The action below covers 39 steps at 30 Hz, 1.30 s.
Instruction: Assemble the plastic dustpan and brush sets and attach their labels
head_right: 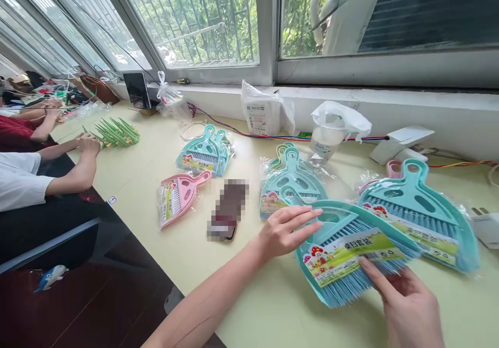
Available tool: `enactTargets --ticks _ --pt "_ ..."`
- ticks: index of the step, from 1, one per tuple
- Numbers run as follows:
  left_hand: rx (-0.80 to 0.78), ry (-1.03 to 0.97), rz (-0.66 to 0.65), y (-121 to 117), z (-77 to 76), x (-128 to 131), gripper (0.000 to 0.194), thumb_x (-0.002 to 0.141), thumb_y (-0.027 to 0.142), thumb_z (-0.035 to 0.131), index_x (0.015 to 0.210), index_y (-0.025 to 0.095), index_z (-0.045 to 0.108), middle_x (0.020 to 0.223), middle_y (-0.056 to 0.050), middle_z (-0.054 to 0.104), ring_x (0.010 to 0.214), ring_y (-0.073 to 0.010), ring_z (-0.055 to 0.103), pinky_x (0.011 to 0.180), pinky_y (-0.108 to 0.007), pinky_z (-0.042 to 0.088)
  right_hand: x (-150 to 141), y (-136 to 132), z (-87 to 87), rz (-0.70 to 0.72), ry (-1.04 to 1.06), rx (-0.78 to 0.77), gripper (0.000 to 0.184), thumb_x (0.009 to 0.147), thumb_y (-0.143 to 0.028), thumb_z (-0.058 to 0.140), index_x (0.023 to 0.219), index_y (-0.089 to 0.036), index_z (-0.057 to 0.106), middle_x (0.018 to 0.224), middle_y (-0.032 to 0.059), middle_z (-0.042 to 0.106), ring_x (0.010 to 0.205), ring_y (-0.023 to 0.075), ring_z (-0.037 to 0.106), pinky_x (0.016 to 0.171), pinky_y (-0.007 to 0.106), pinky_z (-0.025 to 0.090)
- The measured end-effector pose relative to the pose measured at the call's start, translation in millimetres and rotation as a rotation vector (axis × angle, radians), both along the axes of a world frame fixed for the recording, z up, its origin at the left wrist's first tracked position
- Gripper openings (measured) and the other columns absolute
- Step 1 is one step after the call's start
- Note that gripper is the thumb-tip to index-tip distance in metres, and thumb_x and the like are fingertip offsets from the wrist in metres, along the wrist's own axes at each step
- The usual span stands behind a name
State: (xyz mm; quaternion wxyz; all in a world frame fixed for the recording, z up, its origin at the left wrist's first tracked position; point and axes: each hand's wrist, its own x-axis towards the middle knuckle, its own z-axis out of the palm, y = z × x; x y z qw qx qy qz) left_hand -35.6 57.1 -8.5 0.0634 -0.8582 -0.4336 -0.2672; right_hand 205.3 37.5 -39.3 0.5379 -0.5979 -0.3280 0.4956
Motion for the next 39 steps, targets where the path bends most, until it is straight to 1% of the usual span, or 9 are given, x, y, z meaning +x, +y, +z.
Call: enactTargets --ticks 6,9,11,14,18,21,26,32,39 --pt "0.306 -0.057 -0.029 -6.2 -9.9 7.3 0.033 0.089 0.029 0.057 0.121 0.031 0.065 0.136 0.000 0.061 0.135 -0.0155 0.048 0.125 -0.041 0.006 -30.8 6.9 26.7 0.052 0.078 0.027 0.051 0.051 -0.039 0.089 0.095 -0.020 0.072 0.091 0.0077 0.075 0.080 0.0229 0.070 0.064 0.031 0.059" --pt "0.437 -0.251 0.192 -9.1 -11.5 11.3 0.058 0.087 0.047 0.058 0.142 0.032 0.046 0.147 -0.006 0.051 0.147 -0.0245 0.029 0.122 -0.052 -0.010 -32.2 6.7 29.3 0.034 0.149 0.100 0.046 0.055 -0.039 0.087 0.093 -0.019 0.071 0.092 0.0076 0.075 0.082 0.0225 0.070 0.067 0.031 0.058" --pt "0.431 -0.538 0.388 -9.7 -5.7 12.8 0.082 0.085 0.061 0.055 0.154 0.029 0.024 0.157 -0.012 0.033 0.152 -0.0282 0.011 0.121 -0.055 -0.005 -32.4 6.8 30.3 0.012 0.200 0.139 0.044 0.057 -0.039 0.086 0.093 -0.020 0.070 0.095 0.0070 0.075 0.085 0.0225 0.070 0.068 0.030 0.057" --pt "0.147 -1.119 0.483 -7.4 11.7 11.9 0.096 0.084 0.066 0.052 0.156 0.029 0.001 0.163 -0.012 0.014 0.152 -0.0272 0.004 0.122 -0.051 0.016 -34.1 6.8 32.2 -0.002 0.284 0.180 0.044 0.056 -0.038 0.087 0.093 -0.021 0.070 0.097 0.0061 0.075 0.087 0.0225 0.069 0.071 0.031 0.057" --pt "-0.612 -1.576 -0.002 -2.3 29.5 7.9 0.090 0.082 0.066 0.055 0.154 0.025 0.019 0.154 -0.015 0.038 0.144 -0.0313 0.034 0.114 -0.047 0.035 -39.9 3.3 34.6 0.026 0.332 0.206 0.045 0.054 -0.036 0.088 0.092 -0.021 0.070 0.093 0.0054 0.075 0.086 0.0234 0.069 0.072 0.034 0.057" --pt "-0.879 -1.579 -0.120 -5.8 31.1 11.6 0.082 0.076 0.057 0.069 0.145 0.023 0.040 0.152 -0.013 0.041 0.143 -0.0323 0.036 0.115 -0.045 0.035 -44.5 -1.3 35.8 0.057 0.306 0.215 0.045 0.055 -0.036 0.088 0.093 -0.020 0.070 0.093 0.0056 0.075 0.086 0.0230 0.069 0.072 0.034 0.057" --pt "-0.993 -1.606 -0.180 -21.8 28.5 31.8 0.079 0.073 0.039 0.078 0.142 0.029 0.042 0.148 -0.009 0.048 0.130 -0.0292 0.052 0.107 -0.042 0.043 -46.0 -4.8 38.1 0.021 0.305 0.236 0.045 0.056 -0.037 0.087 0.094 -0.019 0.070 0.097 0.0061 0.075 0.092 0.0236 0.069 0.077 0.034 0.057" --pt "-1.033 -1.572 -0.287 -28.5 28.6 47.1 0.069 0.067 0.036 0.083 0.128 0.021 0.055 0.121 -0.011 0.068 0.118 -0.0313 0.061 0.104 -0.046 0.044 -43.0 -3.9 37.9 -0.082 0.364 0.289 0.044 0.055 -0.036 0.086 0.092 -0.021 0.067 0.096 0.0046 0.075 0.091 0.0220 0.069 0.078 0.032 0.057" --pt "-0.862 -1.538 -0.159 -24.8 18.2 48.8 0.071 0.070 0.036 0.079 0.133 0.021 0.050 0.122 -0.010 0.067 0.119 -0.0288 0.059 0.105 -0.045 0.043 -49.8 -6.3 34.3 -0.060 0.435 0.272 0.047 0.058 -0.035 0.086 0.100 -0.023 0.066 0.100 0.0021 0.074 0.094 0.0195 0.069 0.081 0.030 0.057"
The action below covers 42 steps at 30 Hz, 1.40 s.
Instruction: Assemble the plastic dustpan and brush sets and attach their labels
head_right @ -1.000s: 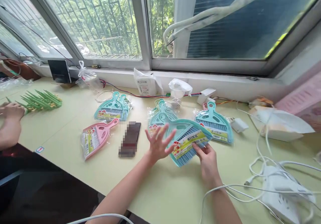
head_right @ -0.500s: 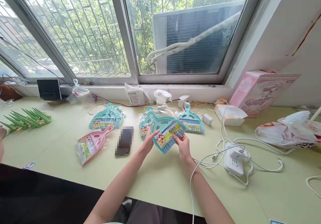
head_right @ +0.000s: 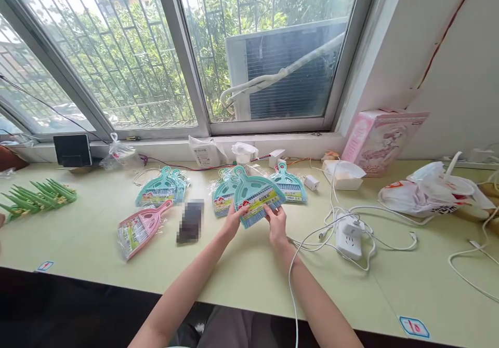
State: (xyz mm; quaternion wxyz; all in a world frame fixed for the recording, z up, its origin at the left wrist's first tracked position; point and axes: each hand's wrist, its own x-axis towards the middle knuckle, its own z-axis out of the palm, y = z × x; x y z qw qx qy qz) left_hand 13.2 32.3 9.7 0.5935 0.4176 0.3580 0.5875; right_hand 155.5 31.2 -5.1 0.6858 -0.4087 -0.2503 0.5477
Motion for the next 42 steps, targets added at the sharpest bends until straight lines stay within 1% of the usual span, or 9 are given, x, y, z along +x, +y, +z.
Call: enactTargets --ticks 10,13,15,18,21,24,30,34,42 --pt "0.360 0.540 -0.082 13.5 -5.1 -18.4 0.057 0.099 0.051 0.037 0.149 0.028 0.024 0.140 -0.009 0.056 0.116 -0.0215 0.062 0.096 -0.035 0.054 12.1 7.0 2.0 0.131 0.097 -0.051 0.043 0.060 -0.041 0.085 0.096 -0.023 0.069 0.097 0.0014 0.076 0.088 0.0203 0.071 0.073 0.029 0.059" --pt "0.319 0.574 -0.138 12.9 -5.0 -18.5 0.069 0.095 0.053 0.047 0.152 0.027 0.017 0.148 -0.012 0.047 0.127 -0.0263 0.055 0.103 -0.039 0.049 14.9 9.6 -3.5 0.096 0.084 -0.079 0.045 0.057 -0.037 0.087 0.096 -0.021 0.070 0.098 0.0028 0.076 0.088 0.0211 0.071 0.071 0.029 0.059" --pt "0.278 0.619 -0.042 12.0 -8.2 -15.6 0.087 0.089 0.053 0.058 0.155 0.026 0.009 0.156 -0.015 0.035 0.139 -0.0308 0.043 0.110 -0.045 0.043 15.8 10.7 -7.2 0.061 0.085 -0.091 0.047 0.057 -0.035 0.087 0.098 -0.021 0.070 0.101 0.0028 0.076 0.088 0.0205 0.071 0.070 0.028 0.060" --pt "0.365 0.789 0.348 9.1 -13.7 -10.9 0.101 0.083 0.052 0.066 0.155 0.027 0.001 0.163 -0.015 0.014 0.150 -0.0324 0.018 0.119 -0.051 0.024 16.1 12.9 -11.6 -0.008 0.099 -0.136 0.044 0.055 -0.030 0.088 0.094 -0.020 0.070 0.098 0.0028 0.076 0.086 0.0198 0.071 0.068 0.026 0.060" --pt "0.623 1.061 0.564 9.4 -10.9 -7.3 0.076 0.088 0.042 0.062 0.152 0.030 0.023 0.160 -0.012 0.026 0.149 -0.0303 0.020 0.121 -0.051 0.016 15.1 15.5 -13.5 -0.061 0.109 -0.186 0.040 0.053 -0.027 0.087 0.088 -0.020 0.069 0.093 0.0031 0.076 0.084 0.0201 0.071 0.063 0.026 0.059" --pt "0.765 1.294 0.470 20.5 3.0 0.7 0.051 0.093 0.034 0.056 0.142 0.027 0.045 0.146 -0.011 0.048 0.141 -0.0292 0.037 0.117 -0.049 0.027 12.9 16.5 -12.7 -0.053 0.085 -0.183 0.040 0.052 -0.027 0.087 0.088 -0.019 0.070 0.092 0.0032 0.076 0.081 0.0198 0.070 0.060 0.026 0.058" --pt "0.687 1.458 0.240 52.0 26.1 32.8 0.019 0.092 0.024 0.056 0.108 0.019 0.067 0.106 -0.009 0.067 0.101 -0.0235 0.060 0.083 -0.033 0.047 8.8 13.4 -8.8 -0.012 0.015 -0.117 0.046 0.047 -0.035 0.088 0.086 -0.016 0.071 0.085 0.0058 0.075 0.073 0.0208 0.069 0.056 0.028 0.055" --pt "0.718 1.412 0.279 50.7 21.7 47.8 0.017 0.094 0.017 0.051 0.089 0.020 0.067 0.090 -0.005 0.066 0.088 -0.0185 0.060 0.076 -0.029 0.045 8.2 12.7 -5.8 -0.024 -0.014 -0.101 0.052 0.043 -0.038 0.089 0.086 -0.015 0.071 0.078 0.0056 0.074 0.068 0.0195 0.066 0.054 0.028 0.052" --pt "0.966 1.522 0.335 33.8 19.5 53.0 0.018 0.096 0.018 0.046 0.094 0.019 0.064 0.094 -0.006 0.067 0.085 -0.0190 0.060 0.073 -0.031 0.042 10.0 13.6 -4.0 -0.100 -0.040 -0.075 0.050 0.045 -0.041 0.086 0.083 -0.013 0.071 0.075 0.0050 0.071 0.066 0.0171 0.061 0.056 0.028 0.051"
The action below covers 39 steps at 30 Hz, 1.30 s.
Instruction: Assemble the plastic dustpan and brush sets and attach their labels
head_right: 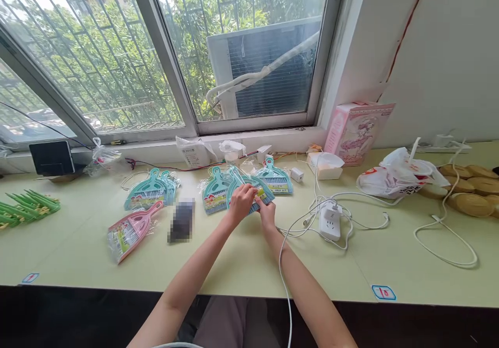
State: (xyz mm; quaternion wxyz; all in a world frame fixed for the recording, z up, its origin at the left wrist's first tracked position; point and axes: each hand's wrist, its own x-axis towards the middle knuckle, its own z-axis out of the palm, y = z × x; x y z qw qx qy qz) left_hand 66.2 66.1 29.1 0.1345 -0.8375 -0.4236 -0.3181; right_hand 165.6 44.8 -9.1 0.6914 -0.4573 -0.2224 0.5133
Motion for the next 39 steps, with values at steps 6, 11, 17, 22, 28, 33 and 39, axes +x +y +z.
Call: enactTargets --ticks 6,11,17,22,28,33,39 --pt "-0.019 0.006 0.094 8.7 13.3 5.2 0.014 0.094 0.026 0.053 0.102 0.019 0.061 0.093 -0.007 0.064 0.086 -0.0212 0.059 0.070 -0.031 0.044 -1.6 1.1 2.2 0.055 -0.053 0.017 0.040 0.045 -0.038 0.084 0.074 -0.015 0.070 0.063 0.0007 0.067 0.060 0.0154 0.057 0.054 0.028 0.049" --pt "0.027 0.179 -0.051 9.6 9.8 7.7 0.017 0.092 0.011 0.047 0.090 0.020 0.061 0.085 -0.006 0.063 0.082 -0.0195 0.060 0.067 -0.029 0.045 -2.0 -0.9 5.0 0.045 0.058 0.019 0.034 0.042 -0.031 0.084 0.067 -0.017 0.067 0.059 -0.0022 0.064 0.058 0.0134 0.055 0.054 0.026 0.048" --pt "0.084 -0.256 0.044 -1.3 7.2 -12.2 0.036 0.088 0.041 0.062 0.119 0.024 0.056 0.132 -0.013 0.055 0.128 -0.0289 0.048 0.112 -0.050 0.032 1.2 -1.3 8.1 0.037 0.154 0.083 0.043 0.045 -0.036 0.087 0.080 -0.017 0.070 0.087 0.0062 0.075 0.082 0.0218 0.068 0.063 0.029 0.055" --pt "-0.227 -0.974 0.155 -3.6 14.2 -30.3 0.074 0.082 0.056 0.064 0.141 0.024 0.034 0.153 -0.016 0.032 0.149 -0.0295 0.019 0.117 -0.049 0.024 4.0 1.0 4.8 0.032 0.170 0.102 0.046 0.048 -0.037 0.088 0.087 -0.019 0.070 0.092 0.0068 0.075 0.093 0.0255 0.070 0.068 0.033 0.059" --pt "-0.807 -1.358 -0.143 -4.0 7.7 -34.0 0.047 0.086 0.060 0.056 0.112 0.021 0.062 0.124 -0.009 0.065 0.123 -0.0255 0.055 0.100 -0.034 0.045 11.0 1.2 4.4 0.026 0.148 0.130 0.047 0.054 -0.040 0.086 0.093 -0.019 0.070 0.097 0.0082 0.075 0.096 0.0265 0.070 0.070 0.035 0.061" --pt "-0.864 -1.211 -0.214 -24.8 -5.6 -28.0 0.046 0.085 0.054 0.060 0.118 0.022 0.061 0.114 -0.007 0.068 0.110 -0.0250 0.059 0.090 -0.033 0.048 20.5 2.4 5.6 -0.048 0.169 0.126 0.047 0.057 -0.038 0.085 0.097 -0.022 0.068 0.101 0.0058 0.075 0.100 0.0240 0.069 0.073 0.032 0.061" --pt "-1.101 -1.252 -0.048 -19.0 1.7 -41.8 0.067 0.076 0.050 0.073 0.134 0.025 0.051 0.122 -0.011 0.065 0.120 -0.0297 0.056 0.087 -0.033 0.048 22.2 2.8 4.9 -0.009 0.186 0.109 0.047 0.054 -0.035 0.087 0.095 -0.021 0.068 0.102 0.0065 0.074 0.098 0.0235 0.069 0.072 0.031 0.061"
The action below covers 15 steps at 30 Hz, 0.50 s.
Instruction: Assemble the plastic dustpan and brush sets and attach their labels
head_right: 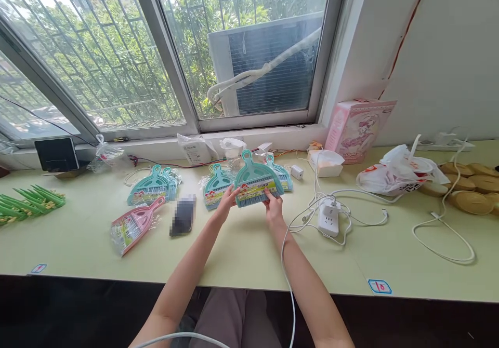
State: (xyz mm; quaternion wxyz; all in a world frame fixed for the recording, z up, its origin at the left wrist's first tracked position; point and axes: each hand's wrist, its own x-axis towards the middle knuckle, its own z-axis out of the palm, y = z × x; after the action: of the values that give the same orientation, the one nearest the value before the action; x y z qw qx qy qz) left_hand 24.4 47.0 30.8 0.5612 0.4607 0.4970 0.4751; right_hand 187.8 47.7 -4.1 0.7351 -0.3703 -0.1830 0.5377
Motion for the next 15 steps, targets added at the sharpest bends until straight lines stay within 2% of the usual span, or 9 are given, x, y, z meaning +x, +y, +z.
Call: enactTargets --ticks 2,5,8,11,13,15 --pt "0.033 -0.104 -0.002 5.1 2.8 -0.9 0.066 0.075 0.050 0.074 0.132 0.025 0.053 0.127 -0.012 0.063 0.123 -0.0305 0.055 0.091 -0.035 0.048 -2.7 -0.9 -0.1 0.041 -0.027 0.008 0.046 0.054 -0.036 0.087 0.093 -0.020 0.068 0.101 0.0072 0.075 0.098 0.0246 0.070 0.071 0.032 0.061" --pt "0.129 -0.210 -0.052 4.9 0.1 4.6 0.068 0.070 0.047 0.079 0.128 0.022 0.055 0.122 -0.012 0.066 0.116 -0.0301 0.060 0.094 -0.039 0.048 -4.9 -2.2 -0.1 0.088 -0.063 0.018 0.046 0.053 -0.037 0.088 0.092 -0.019 0.069 0.101 0.0074 0.075 0.097 0.0254 0.070 0.072 0.033 0.060" --pt "0.194 -0.217 -0.110 -2.5 -8.4 11.1 0.076 0.064 0.041 0.084 0.131 0.021 0.052 0.121 -0.011 0.066 0.115 -0.0286 0.061 0.099 -0.041 0.047 -2.1 -2.7 -0.5 0.057 -0.100 -0.002 0.048 0.053 -0.037 0.088 0.093 -0.019 0.069 0.103 0.0077 0.074 0.098 0.0245 0.069 0.074 0.032 0.059" --pt "0.182 -0.207 -0.149 -7.8 -14.9 11.9 0.082 0.062 0.037 0.086 0.133 0.023 0.049 0.127 -0.011 0.063 0.119 -0.0292 0.059 0.102 -0.044 0.045 2.7 -2.3 -0.8 0.044 -0.154 -0.019 0.051 0.053 -0.041 0.088 0.094 -0.019 0.068 0.105 0.0083 0.074 0.097 0.0235 0.068 0.074 0.030 0.057" --pt "0.161 -0.217 -0.135 -7.0 -16.4 8.8 0.081 0.061 0.034 0.087 0.132 0.022 0.050 0.127 -0.012 0.064 0.120 -0.0301 0.059 0.103 -0.044 0.044 4.5 -1.7 0.1 0.079 -0.223 -0.043 0.054 0.053 -0.047 0.087 0.095 -0.019 0.067 0.103 0.0078 0.073 0.090 0.0219 0.068 0.067 0.029 0.055" --pt "0.136 -0.248 -0.088 -3.1 -16.6 3.2 0.077 0.060 0.031 0.086 0.129 0.020 0.052 0.124 -0.011 0.065 0.118 -0.0297 0.060 0.103 -0.043 0.045 5.2 -0.8 2.1 0.110 -0.343 -0.084 0.054 0.055 -0.057 0.084 0.089 -0.019 0.066 0.090 0.0052 0.072 0.075 0.0172 0.064 0.055 0.024 0.048"
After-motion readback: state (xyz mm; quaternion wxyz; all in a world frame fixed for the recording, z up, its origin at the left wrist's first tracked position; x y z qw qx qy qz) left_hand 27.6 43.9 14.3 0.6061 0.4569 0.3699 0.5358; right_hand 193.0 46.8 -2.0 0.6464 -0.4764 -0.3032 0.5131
